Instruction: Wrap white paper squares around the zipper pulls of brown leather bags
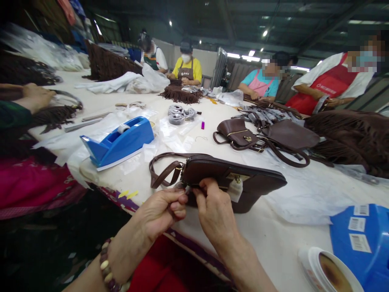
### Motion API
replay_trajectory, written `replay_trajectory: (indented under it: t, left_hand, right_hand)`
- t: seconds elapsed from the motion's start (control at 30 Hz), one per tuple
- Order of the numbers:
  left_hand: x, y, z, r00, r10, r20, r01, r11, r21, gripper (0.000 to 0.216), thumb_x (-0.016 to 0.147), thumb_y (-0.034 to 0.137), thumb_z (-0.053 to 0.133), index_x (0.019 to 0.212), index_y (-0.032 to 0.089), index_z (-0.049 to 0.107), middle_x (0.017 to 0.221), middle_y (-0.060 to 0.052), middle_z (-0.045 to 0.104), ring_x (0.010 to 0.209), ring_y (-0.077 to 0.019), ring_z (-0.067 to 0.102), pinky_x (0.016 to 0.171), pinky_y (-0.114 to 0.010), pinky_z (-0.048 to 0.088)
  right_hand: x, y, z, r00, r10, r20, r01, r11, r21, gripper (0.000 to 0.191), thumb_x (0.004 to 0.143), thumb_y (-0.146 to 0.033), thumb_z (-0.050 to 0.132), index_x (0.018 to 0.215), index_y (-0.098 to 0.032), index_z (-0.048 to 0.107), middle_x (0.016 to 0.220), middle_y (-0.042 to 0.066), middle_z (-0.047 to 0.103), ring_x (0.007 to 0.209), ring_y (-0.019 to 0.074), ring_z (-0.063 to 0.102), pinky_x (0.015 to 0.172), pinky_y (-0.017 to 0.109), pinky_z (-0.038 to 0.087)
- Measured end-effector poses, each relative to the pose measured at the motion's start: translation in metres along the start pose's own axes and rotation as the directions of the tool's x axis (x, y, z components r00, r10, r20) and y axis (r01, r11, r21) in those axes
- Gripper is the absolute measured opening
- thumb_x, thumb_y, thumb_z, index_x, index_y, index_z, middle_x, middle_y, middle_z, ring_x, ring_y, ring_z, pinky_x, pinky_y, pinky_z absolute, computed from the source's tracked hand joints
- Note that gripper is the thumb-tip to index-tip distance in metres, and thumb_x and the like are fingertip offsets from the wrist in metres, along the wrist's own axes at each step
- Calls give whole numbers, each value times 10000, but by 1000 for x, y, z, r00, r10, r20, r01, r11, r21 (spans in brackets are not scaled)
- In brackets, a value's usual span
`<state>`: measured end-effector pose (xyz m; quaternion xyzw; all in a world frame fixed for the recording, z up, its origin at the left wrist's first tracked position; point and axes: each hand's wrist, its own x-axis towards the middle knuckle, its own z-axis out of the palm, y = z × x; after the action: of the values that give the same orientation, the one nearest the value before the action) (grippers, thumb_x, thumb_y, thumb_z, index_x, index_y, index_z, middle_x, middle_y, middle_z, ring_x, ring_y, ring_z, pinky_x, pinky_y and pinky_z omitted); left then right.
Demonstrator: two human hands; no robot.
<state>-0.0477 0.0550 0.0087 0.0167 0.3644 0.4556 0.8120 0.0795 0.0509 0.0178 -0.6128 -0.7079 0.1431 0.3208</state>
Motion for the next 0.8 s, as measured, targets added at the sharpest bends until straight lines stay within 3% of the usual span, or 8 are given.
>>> replay_trajectory:
  t: [0.1, 0.23, 0.37, 0.57, 0.8]
  left_hand:
    - [0, 1, 0, 997, -78, 6, 79, 997, -20, 185, 709, -59, 418, 651, 103, 486, 484, 40, 435, 335, -2, 312, 358, -114, 238]
    - [0, -2, 4, 991, -130, 21, 131, 990, -61, 222, 770, -42, 371, 636, 114, 456, 482, 52, 403, 326, 7, 288, 345, -103, 217]
    - [0, -9, 8, 990, -142, 27, 144, 983, -114, 250, 804, -20, 337, 626, 117, 446, 476, 62, 370, 320, 8, 277, 330, -100, 199]
    - [-4, -15, 12, 997, -80, -9, 77, 981, -175, 225, 789, -19, 352, 636, 114, 448, 477, 59, 382, 316, 7, 278, 323, -107, 193]
    - [-7, -18, 14, 1000, -23, -21, 19, 985, -174, 228, 796, -2, 390, 610, 119, 441, 452, 56, 387, 314, 3, 277, 332, -118, 196]
  right_hand:
    - [-5, 5, 12, 995, 36, -97, -30, 998, 55, 167, 775, -308, 446, 830, -180, 538, 662, 50, 640, 564, 192, 594, 533, 272, 396]
    - [-10, 10, 27, 977, 131, -168, -84, 961, 262, 135, 761, -293, 487, 851, -200, 527, 766, 50, 659, 704, 206, 616, 614, 282, 414]
    - [-13, 13, 42, 949, 288, -126, -177, 822, 540, 114, 680, -275, 552, 773, -212, 530, 682, -1, 605, 648, 188, 565, 617, 294, 397]
    - [-12, 13, 54, 933, 356, -48, -215, 660, 720, 233, 653, -344, 569, 799, -216, 439, 615, -34, 539, 549, 153, 520, 486, 255, 396]
    - [-13, 15, 55, 924, 379, -47, -220, 630, 745, 292, 626, -355, 650, 785, -205, 456, 620, -41, 531, 550, 129, 493, 477, 229, 385]
